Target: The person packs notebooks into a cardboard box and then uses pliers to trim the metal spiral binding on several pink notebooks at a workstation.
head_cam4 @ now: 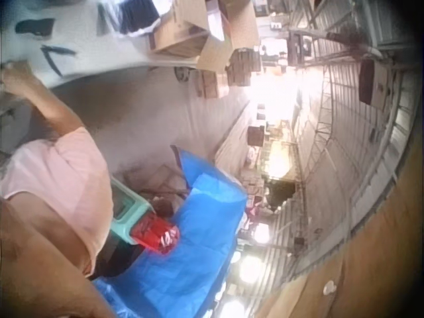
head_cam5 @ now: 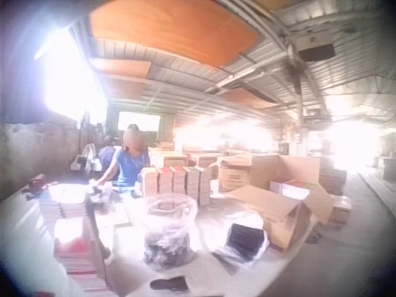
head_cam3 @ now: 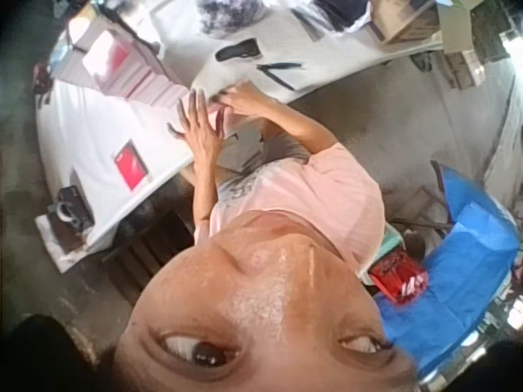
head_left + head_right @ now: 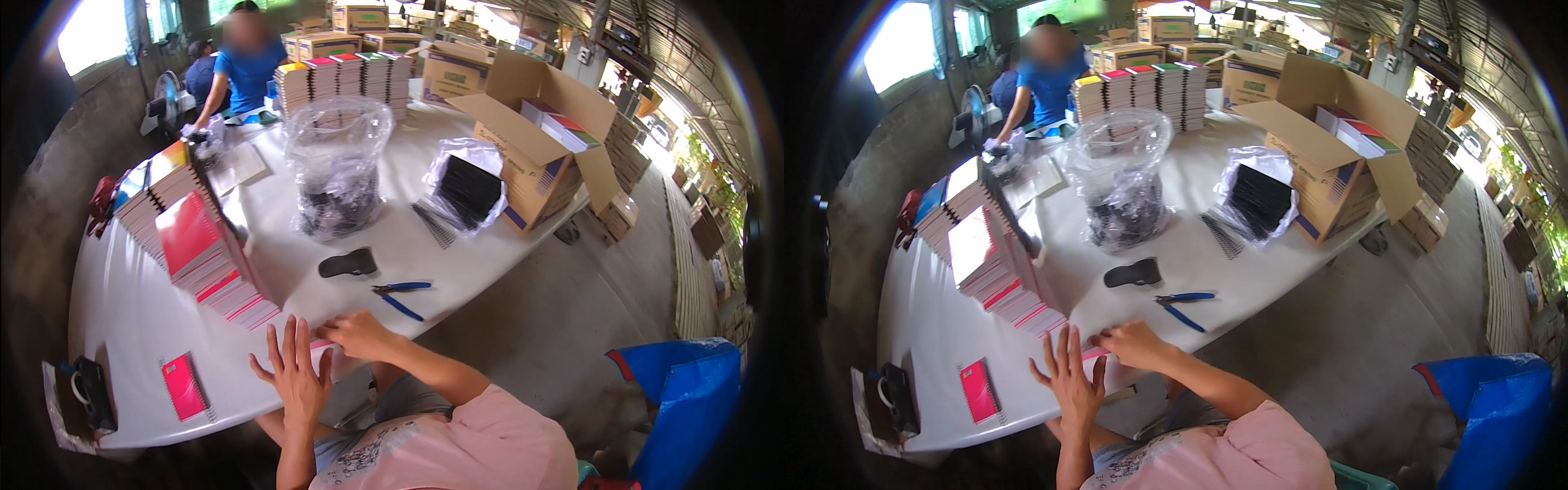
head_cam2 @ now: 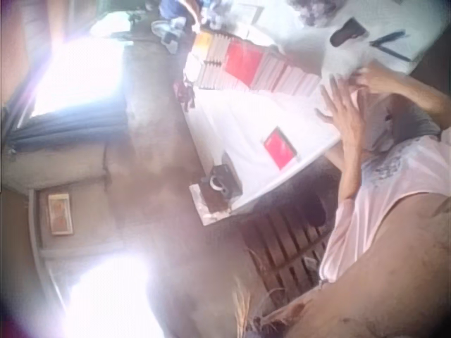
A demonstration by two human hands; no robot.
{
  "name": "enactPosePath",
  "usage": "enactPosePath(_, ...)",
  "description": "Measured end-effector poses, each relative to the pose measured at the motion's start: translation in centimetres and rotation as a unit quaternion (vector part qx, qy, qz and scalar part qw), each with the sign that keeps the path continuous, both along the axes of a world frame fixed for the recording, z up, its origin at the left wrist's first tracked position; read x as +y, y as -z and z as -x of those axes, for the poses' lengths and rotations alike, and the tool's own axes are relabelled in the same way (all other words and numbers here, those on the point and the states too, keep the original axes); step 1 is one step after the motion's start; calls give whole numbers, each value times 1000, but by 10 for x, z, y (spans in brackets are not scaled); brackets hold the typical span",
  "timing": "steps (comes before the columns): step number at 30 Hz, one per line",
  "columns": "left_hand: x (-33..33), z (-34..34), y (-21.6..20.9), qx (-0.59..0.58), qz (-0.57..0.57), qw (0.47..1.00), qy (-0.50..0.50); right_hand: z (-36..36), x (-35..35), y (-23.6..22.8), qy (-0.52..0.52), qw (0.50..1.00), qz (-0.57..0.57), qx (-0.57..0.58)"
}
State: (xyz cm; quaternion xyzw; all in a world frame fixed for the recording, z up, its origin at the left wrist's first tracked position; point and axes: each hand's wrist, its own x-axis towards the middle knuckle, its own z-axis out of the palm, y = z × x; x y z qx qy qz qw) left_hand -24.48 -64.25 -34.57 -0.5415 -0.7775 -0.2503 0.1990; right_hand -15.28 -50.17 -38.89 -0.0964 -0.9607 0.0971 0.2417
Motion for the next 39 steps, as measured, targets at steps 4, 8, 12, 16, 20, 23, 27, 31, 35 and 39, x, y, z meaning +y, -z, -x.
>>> enactPosePath(4, 12, 34, 71, -35, 34, 999, -22, 8, 8, -16, -68, 954, 278, -88)
enactPosePath(8, 26, 23, 47, -79, 11, 997, 9, -22, 108, -18, -37, 937, 340, 63)
enactPosePath(12, 38, 21, 70, -39, -103, 994, -24, -52, 216, 1, 438, 898, -5, 49)
enactPosePath(16, 38, 22, 69, -14, -110, 992, -56, -54, 242, 32, 528, 843, 47, -88)
enactPosePath(20, 35, 25, 66, -5, -132, 988, -80, -64, 284, 45, 447, 885, -46, -123)
enactPosePath(23, 34, 29, 67, -26, -122, 988, -86, -68, 289, 28, 392, 893, -164, -147)
enactPosePath(27, 35, 32, 62, -37, -144, 986, -70, -69, 290, 5, 378, 888, -137, -223)
enactPosePath(31, 41, 29, 74, -28, -127, 990, -62, -88, 274, -24, 360, 899, -233, -87)
enactPosePath(35, 40, 32, 80, -64, -133, 988, -54, -47, 169, -71, 245, 968, -52, 30)
enactPosePath(39, 31, 36, 81, -64, -148, 983, -83, -11, 53, -63, 28, 953, 299, 38)
